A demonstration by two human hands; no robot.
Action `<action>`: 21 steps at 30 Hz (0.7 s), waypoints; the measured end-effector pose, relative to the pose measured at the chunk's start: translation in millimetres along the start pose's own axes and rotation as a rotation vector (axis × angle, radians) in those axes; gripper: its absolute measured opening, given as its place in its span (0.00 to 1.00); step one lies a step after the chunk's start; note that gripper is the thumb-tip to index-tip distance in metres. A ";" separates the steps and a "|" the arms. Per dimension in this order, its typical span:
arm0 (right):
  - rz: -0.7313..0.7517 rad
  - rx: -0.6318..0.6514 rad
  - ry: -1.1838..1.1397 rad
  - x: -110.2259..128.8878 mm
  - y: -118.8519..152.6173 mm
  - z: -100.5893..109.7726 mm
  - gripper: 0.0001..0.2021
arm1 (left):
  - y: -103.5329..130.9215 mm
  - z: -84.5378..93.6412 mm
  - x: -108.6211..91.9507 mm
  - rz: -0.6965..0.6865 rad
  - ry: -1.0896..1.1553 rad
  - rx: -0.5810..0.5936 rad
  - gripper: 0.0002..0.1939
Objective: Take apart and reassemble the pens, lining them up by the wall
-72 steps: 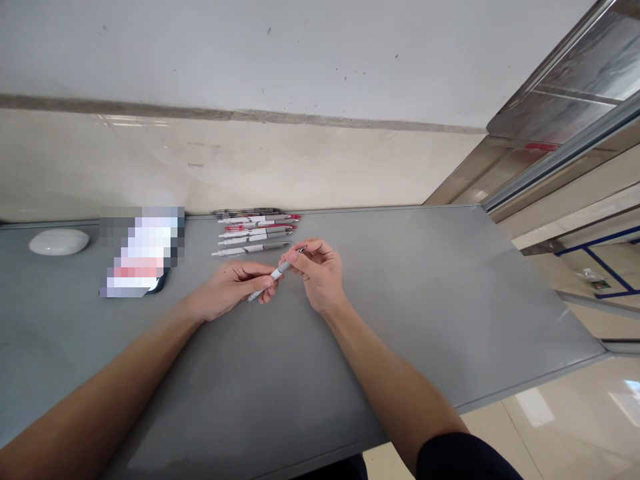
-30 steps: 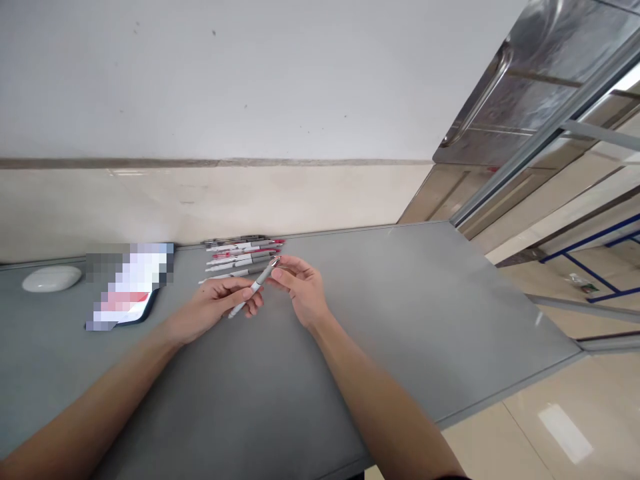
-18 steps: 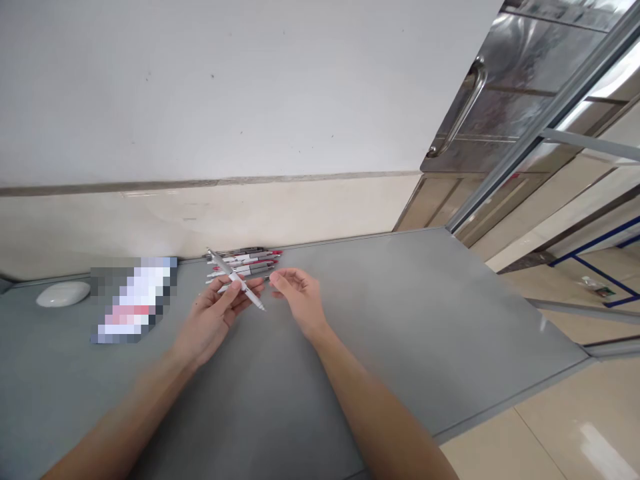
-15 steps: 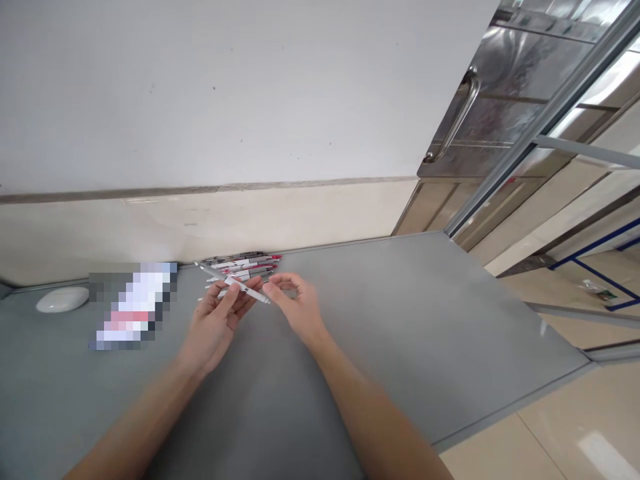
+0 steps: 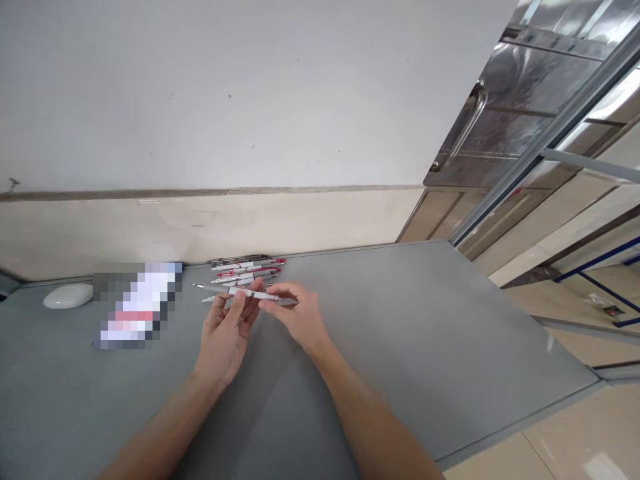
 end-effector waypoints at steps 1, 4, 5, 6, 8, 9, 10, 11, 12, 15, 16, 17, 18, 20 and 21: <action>0.011 0.011 0.018 1.4 0.3 -1.1 0.12 | 0.5 1.1 -0.1 0.001 -0.001 -0.006 0.14; 0.030 -0.004 0.014 5.1 0.0 0.9 0.10 | 2.7 0.5 0.8 0.018 0.005 0.009 0.14; 0.024 -0.022 -0.009 5.2 -0.4 3.1 0.11 | 3.6 0.2 1.8 0.031 0.002 0.016 0.14; 0.014 -0.047 -0.049 4.6 -1.0 6.2 0.11 | 4.4 0.2 2.6 0.044 -0.008 0.026 0.14; -0.020 -0.093 -0.174 0.9 -2.3 12.1 0.12 | 5.6 0.9 3.7 0.064 -0.066 0.060 0.15; -0.040 -0.109 -0.249 -1.8 -3.1 14.2 0.12 | 5.9 2.3 3.3 0.063 -0.120 0.081 0.15; -0.059 -0.121 -0.326 -4.6 -4.0 15.9 0.12 | 6.1 4.4 2.9 0.058 -0.193 0.107 0.16; -0.078 -0.130 -0.400 -7.5 -5.0 17.3 0.11 | 6.0 8.2 3.1 0.056 -0.294 0.125 0.17; -0.096 -0.139 -0.466 -10.5 -6.1 18.7 0.11 | 5.7 12.8 1.0 0.027 -0.394 0.140 0.18; -0.146 -0.174 -0.614 -18.7 -8.7 23.0 0.10 | 4.3 25.5 -5.7 -0.098 -0.751 0.185 0.16; -0.166 -0.177 -0.648 -21.2 -9.3 23.3 0.10 | 4.2 26.7 -5.2 -0.135 -0.880 0.225 0.15; -0.184 -0.176 -0.678 -23.2 -9.8 22.9 0.10 | 4.4 26.0 -6.7 -0.201 -0.981 0.265 0.15; -0.196 -0.172 -0.705 -24.7 -10.3 22.3 0.10 | 5.2 24.2 -9.1 -0.283 -1.063 0.298 0.15; -0.207 -0.171 -0.755 -26.8 -11.3 21.6 0.10 | 6.3 21.7 -14.9 -0.443 -1.186 0.318 0.14; -0.208 -0.175 -0.776 -27.7 -11.9 21.9 0.11 | 6.2 21.1 -16.3 -0.499 -1.236 0.318 0.15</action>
Point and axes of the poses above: each hand's wrist, its own y-axis away from the middle knuckle, its own z-axis out of the back of the hand, x = y × z, the point moved 10 cm from there along -y, towards the middle knuckle, and after that the axes turned 7 degrees about -y, right-handed, at the moved point
